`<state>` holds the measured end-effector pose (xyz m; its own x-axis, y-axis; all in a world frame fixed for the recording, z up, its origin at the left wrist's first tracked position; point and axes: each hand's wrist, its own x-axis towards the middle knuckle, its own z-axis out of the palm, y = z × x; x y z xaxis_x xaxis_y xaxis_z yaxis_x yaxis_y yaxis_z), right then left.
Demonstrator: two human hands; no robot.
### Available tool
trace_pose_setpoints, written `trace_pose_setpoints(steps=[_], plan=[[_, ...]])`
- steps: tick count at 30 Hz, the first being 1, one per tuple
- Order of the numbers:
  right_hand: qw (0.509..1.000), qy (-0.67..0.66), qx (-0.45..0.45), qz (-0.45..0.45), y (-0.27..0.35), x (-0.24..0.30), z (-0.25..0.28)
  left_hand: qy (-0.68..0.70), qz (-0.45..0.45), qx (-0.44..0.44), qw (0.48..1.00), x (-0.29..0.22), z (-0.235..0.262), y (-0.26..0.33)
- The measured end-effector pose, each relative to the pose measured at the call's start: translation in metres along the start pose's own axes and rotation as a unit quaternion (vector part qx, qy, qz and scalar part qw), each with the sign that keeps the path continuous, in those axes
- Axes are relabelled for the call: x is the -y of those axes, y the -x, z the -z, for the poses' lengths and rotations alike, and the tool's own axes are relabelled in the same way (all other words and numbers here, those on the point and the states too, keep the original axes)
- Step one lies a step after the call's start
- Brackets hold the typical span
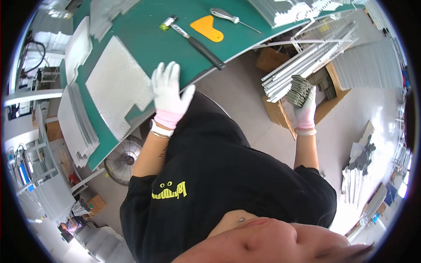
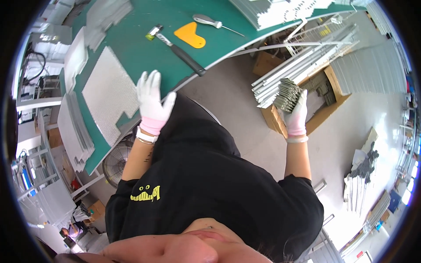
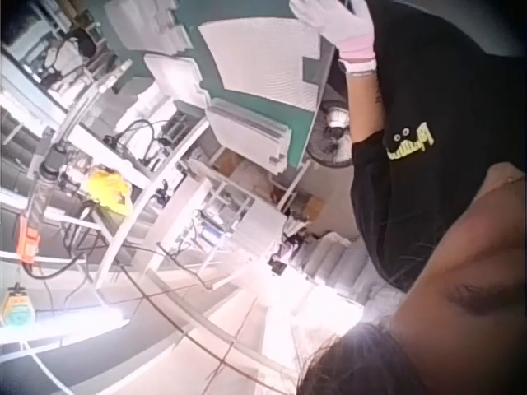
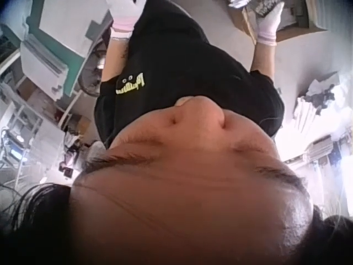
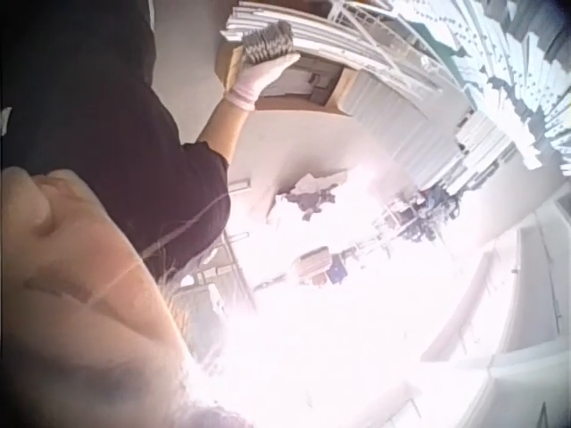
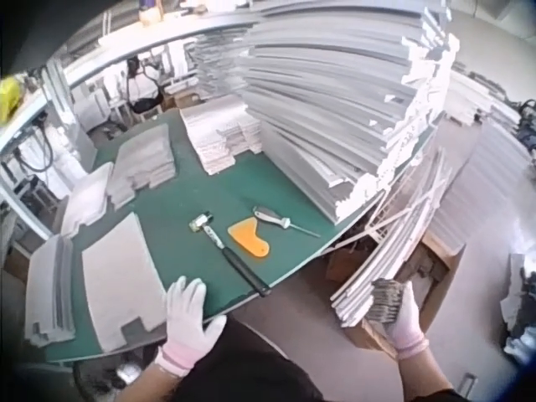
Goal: Assembling filter units by placing mesh sheets into frames and securing them with power tools and a hammer.
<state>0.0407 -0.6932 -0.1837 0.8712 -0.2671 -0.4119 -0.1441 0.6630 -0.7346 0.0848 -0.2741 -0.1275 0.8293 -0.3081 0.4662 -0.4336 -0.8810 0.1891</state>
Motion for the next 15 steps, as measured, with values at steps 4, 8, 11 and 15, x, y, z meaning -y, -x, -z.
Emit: trace_pose_setpoints(steps=[4,8,11,15], plan=[[0.983,0.085,0.163,-0.029,0.027,0.017,-0.121,0.064,-0.051,-0.013,0.997,-0.025,0.014,0.005],[0.969,0.084,0.227,-0.048,-0.027,0.010,-0.237,0.089,-0.055,-0.016,0.994,-0.038,0.050,0.010],[0.956,0.219,0.194,0.037,-0.093,-0.003,-0.320,0.082,-0.020,-0.028,0.996,-0.023,0.073,0.027],[0.808,0.558,0.005,0.189,-0.206,-0.017,-0.392,0.039,0.061,-0.032,0.997,0.007,0.106,0.060]])
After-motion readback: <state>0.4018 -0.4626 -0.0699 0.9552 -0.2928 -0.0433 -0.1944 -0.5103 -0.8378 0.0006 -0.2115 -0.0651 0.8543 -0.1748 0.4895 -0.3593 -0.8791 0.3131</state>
